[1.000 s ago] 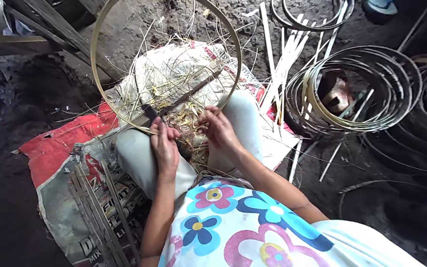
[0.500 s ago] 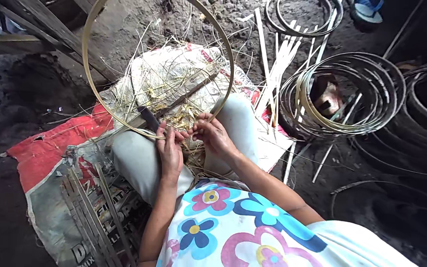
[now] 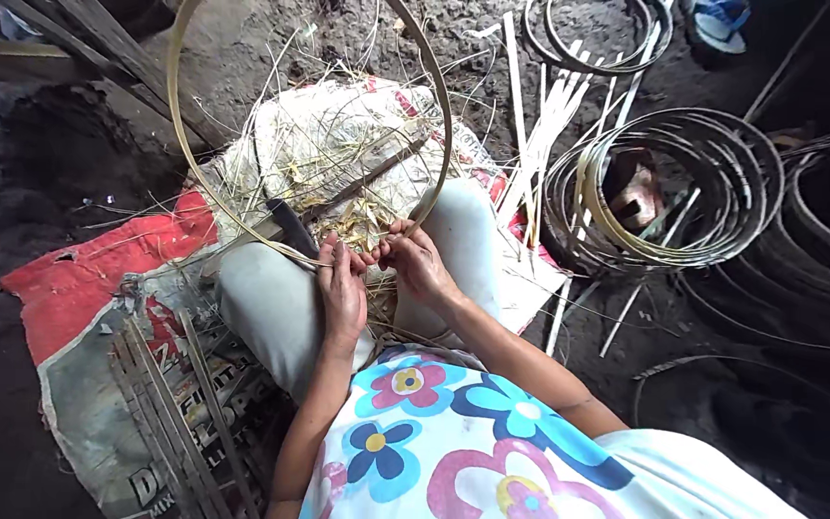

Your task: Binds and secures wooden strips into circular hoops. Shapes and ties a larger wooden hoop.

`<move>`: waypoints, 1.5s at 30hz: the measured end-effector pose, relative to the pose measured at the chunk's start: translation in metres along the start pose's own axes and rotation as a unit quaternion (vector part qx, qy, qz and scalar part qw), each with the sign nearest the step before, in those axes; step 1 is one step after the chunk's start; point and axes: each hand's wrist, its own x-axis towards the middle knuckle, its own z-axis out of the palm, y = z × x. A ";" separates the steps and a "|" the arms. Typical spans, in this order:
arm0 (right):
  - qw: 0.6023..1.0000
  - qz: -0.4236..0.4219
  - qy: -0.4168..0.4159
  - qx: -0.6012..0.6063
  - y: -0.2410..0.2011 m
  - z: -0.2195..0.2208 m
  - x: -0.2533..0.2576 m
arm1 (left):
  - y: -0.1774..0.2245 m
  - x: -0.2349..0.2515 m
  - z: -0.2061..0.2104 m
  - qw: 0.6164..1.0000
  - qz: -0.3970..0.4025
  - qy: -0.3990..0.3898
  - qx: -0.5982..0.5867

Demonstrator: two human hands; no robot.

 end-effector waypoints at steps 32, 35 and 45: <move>0.999 -0.050 0.011 -0.010 -0.081 -0.029 0.018 | 0.106 0.020 -0.031 0.988 0.136 0.023 0.063; 0.993 -0.044 0.040 0.098 -0.044 0.001 0.024 | 0.056 0.007 -0.001 0.995 0.095 0.006 0.005; 0.997 -0.043 0.006 0.056 0.011 0.013 -0.001 | -0.001 -0.003 -0.002 0.997 0.057 -0.010 0.054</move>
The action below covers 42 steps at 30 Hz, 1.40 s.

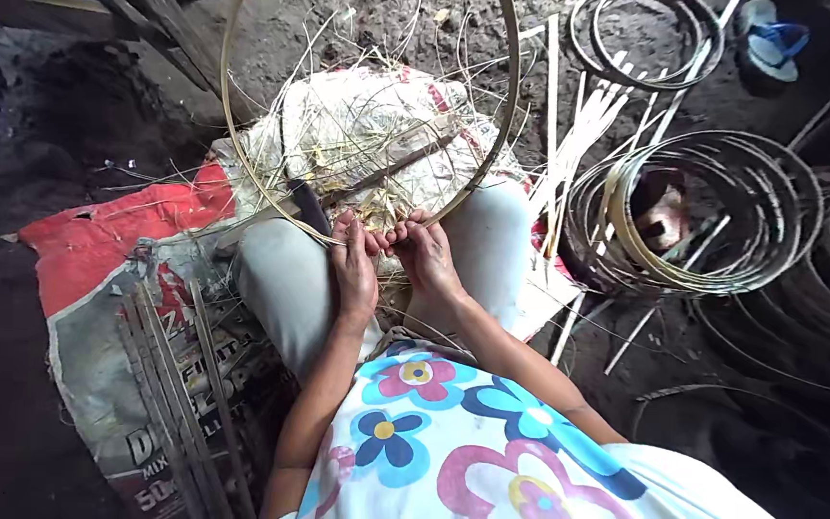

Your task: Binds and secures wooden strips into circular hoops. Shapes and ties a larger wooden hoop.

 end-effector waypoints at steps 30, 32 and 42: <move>0.999 0.034 -0.029 -0.025 -0.002 -0.008 0.006 | -0.004 0.006 0.002 0.999 -0.010 0.012 -0.038; 0.996 0.067 -0.054 -0.023 -0.005 -0.013 0.004 | 0.006 0.009 -0.005 0.999 0.000 0.012 -0.039; 0.997 0.022 -0.001 0.072 -0.001 -0.005 0.008 | -0.004 0.006 0.010 0.994 -0.008 0.012 -0.106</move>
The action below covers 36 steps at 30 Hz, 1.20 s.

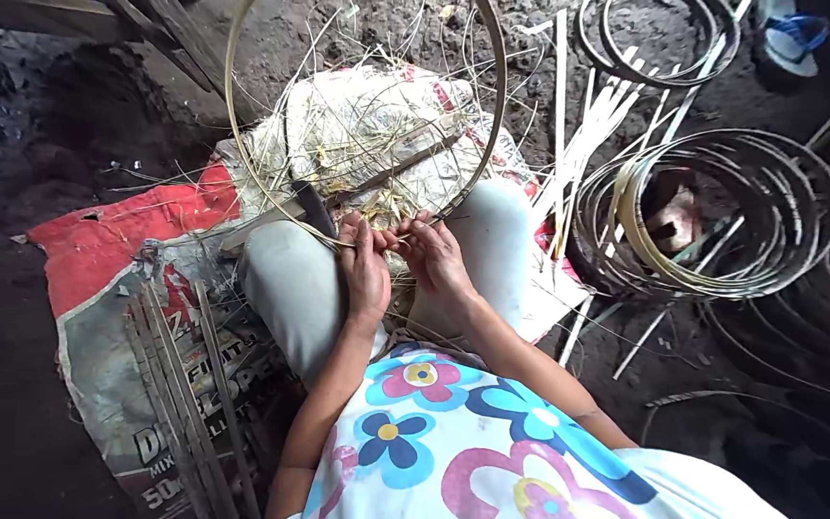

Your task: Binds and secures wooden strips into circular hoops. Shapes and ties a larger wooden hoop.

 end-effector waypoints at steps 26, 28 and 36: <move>0.999 0.002 0.000 -0.052 0.004 -0.005 0.003 | -0.001 -0.001 -0.007 0.998 0.009 -0.012 0.067; 0.997 0.014 0.002 -0.075 0.005 -0.008 0.007 | 0.000 0.000 -0.009 0.997 -0.012 -0.007 0.073; 0.998 0.058 0.004 -0.009 -0.017 -0.006 0.015 | 0.019 0.013 -0.013 0.999 -0.007 -0.021 0.042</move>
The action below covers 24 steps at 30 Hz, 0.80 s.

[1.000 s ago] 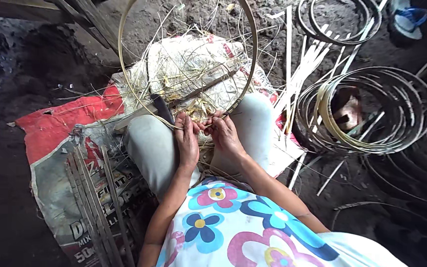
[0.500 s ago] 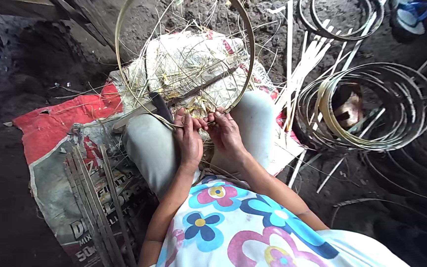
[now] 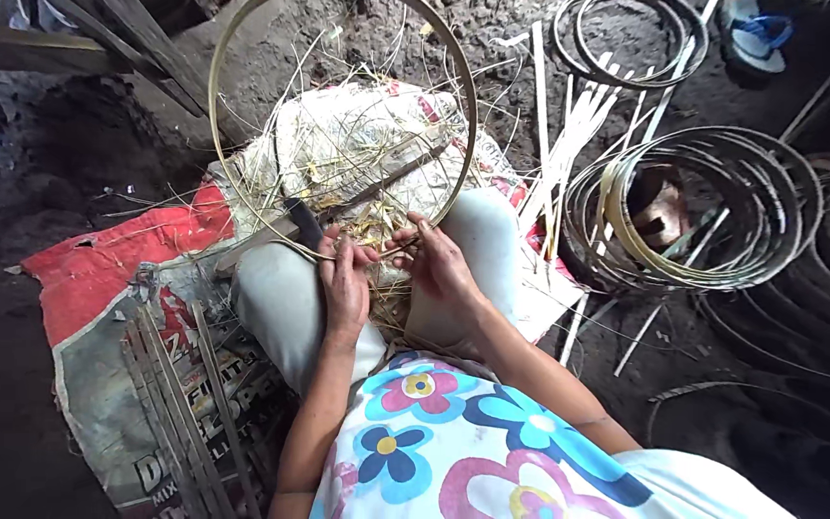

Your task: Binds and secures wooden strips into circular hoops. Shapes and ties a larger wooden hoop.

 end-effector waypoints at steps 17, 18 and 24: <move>0.995 -0.080 0.045 0.028 0.041 -0.001 0.022 | -0.054 0.009 0.014 0.998 -0.037 0.048 0.019; 0.996 -0.079 0.038 0.010 0.042 -0.003 0.022 | -0.054 0.008 0.013 0.998 -0.036 0.043 0.029; 0.996 -0.071 0.004 -0.058 0.021 -0.012 0.017 | -0.043 0.006 -0.003 1.000 -0.007 0.005 0.003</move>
